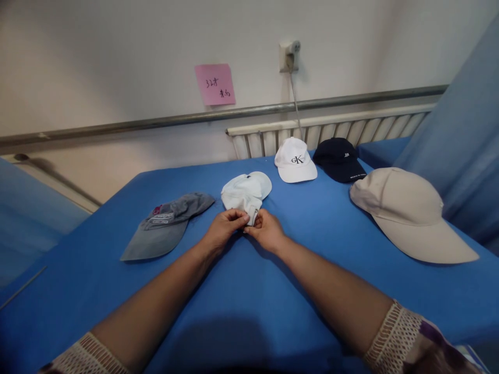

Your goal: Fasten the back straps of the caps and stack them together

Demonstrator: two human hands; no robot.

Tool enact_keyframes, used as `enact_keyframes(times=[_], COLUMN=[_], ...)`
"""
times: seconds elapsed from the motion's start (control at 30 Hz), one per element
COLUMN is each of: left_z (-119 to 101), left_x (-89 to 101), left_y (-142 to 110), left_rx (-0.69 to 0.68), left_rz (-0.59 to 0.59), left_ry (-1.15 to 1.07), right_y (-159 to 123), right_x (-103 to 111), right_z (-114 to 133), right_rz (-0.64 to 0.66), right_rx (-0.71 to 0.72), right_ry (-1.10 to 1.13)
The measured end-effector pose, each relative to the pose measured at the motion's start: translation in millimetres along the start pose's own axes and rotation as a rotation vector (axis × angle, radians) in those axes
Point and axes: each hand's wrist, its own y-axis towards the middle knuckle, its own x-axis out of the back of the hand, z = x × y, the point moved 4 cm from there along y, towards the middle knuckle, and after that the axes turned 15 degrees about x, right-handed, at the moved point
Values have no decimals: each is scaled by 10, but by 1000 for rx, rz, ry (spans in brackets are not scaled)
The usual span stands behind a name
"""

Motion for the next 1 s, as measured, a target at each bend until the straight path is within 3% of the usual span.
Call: enact_keyframes(times=[0.23,0.57,1.0], left_z=[47,7,-18], left_x=[2,-36,-87], left_y=[11,-32,-91], left_rx=[-8,-52,-141], left_rz=[-51,-28,-18], left_ry=[-12,-39,-3], right_y=[6,24,37], right_x=[17,6,41], right_z=[-42,-19,-53], right_rz=[-21,-54,-78], right_rx=[-1,-66,-81], right_ry=[-55,67,39])
